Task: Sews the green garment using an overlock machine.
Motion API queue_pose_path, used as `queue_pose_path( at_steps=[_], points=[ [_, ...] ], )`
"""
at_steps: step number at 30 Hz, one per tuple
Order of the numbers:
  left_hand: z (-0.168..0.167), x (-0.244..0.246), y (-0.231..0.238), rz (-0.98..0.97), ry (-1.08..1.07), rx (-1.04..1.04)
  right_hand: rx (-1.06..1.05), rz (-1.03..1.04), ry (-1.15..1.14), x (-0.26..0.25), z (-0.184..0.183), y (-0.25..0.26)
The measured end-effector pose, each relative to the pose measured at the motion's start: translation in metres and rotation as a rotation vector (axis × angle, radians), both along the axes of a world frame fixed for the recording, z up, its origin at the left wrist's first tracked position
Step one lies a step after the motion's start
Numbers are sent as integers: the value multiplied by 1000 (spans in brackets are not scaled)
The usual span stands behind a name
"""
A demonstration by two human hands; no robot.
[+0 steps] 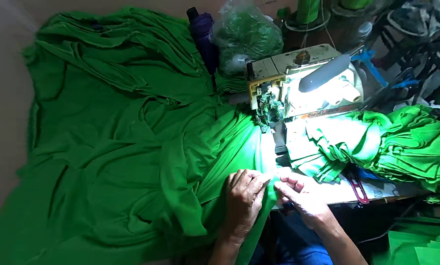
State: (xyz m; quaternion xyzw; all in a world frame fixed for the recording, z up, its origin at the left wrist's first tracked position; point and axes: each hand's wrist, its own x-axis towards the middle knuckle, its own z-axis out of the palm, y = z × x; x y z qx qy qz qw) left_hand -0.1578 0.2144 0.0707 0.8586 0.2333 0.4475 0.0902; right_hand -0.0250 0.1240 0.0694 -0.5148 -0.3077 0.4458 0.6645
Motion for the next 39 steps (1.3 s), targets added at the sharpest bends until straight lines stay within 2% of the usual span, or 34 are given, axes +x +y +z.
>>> queue_pose_path(
  at_steps=[5,10,14,17,19,22,28,33,35,39],
  points=[
    [3,-7,-9,-39,44,58,-41,-16,84,-9,12,-5],
    [1,-8,-16,-41,93,58,-15,17,49,-10,11,-6],
    [-15,-5,-19,-9,-1,18,-50,-34,94,-15,16,0],
    [-24,-7,-21,-19,-81,6,43,-85,80,-16,9,6],
    [-23,-10,-17,-55,-97,27,129,-119,-7,-16,9,5],
    [-16,-9,-5,-21,16,136,254,-197,-173,-16,13,2],
    [-15,5,9,153,93,257,323,-299,-176,-23,0,1],
    [-9,22,19,256,79,257,287,-301,-167,-11,5,24],
    [2,32,27,297,85,228,248,-304,-270,0,7,40],
    [25,52,43,293,123,11,155,-350,-535,13,5,66]
  ],
)
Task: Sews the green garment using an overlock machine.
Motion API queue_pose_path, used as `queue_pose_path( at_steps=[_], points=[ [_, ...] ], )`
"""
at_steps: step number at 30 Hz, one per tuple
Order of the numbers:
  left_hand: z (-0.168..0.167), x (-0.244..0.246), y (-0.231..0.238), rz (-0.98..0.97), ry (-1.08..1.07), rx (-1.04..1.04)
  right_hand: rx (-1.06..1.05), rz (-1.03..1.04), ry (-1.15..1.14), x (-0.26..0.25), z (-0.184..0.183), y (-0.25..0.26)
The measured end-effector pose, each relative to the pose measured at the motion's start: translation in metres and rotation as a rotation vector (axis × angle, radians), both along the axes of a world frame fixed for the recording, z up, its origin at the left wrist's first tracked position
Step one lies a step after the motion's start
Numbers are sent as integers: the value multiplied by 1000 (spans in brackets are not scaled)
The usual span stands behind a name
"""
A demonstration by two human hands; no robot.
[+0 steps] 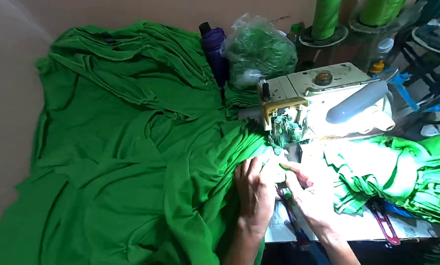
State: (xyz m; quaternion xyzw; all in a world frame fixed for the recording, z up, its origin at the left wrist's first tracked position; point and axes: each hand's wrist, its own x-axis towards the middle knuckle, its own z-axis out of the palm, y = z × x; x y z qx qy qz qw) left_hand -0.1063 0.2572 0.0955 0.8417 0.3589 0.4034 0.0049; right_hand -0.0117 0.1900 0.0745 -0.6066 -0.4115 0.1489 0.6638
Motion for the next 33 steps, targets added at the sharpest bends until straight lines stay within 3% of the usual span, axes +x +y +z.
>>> queue_pose_path(
  at_steps=[5,10,15,18,20,22,24,25,27,30,31,33],
  points=[
    [19,12,35,-47,60,-266,-144,22,-126,5,4,3],
    [35,9,41,65,160,-378,-263,158,-221,10,18,0],
    [55,-18,-11,255,342,-623,-54,350,-539,7,8,-12],
    [77,-39,-57,125,567,-846,-6,512,-730,6,-4,-20],
    [68,-49,-76,-12,616,-848,-96,305,-903,13,-8,-30],
    [31,-57,-95,-110,449,-588,-396,-32,-963,21,1,-39],
    [-4,-72,-108,-242,168,-305,-750,-68,-842,15,28,-48],
    [-11,-84,-114,-279,46,-261,-779,6,-833,6,38,-54],
    [-15,-118,-124,-201,-262,-234,-553,277,-865,-13,41,-76],
    [-18,-188,-115,253,-616,-115,-693,976,-768,-26,47,-96],
    [-21,-213,-106,421,-669,-119,-771,1130,-778,-27,48,-95],
    [-29,-251,-79,670,-813,-196,-746,1233,-814,-28,49,-90]
  ],
)
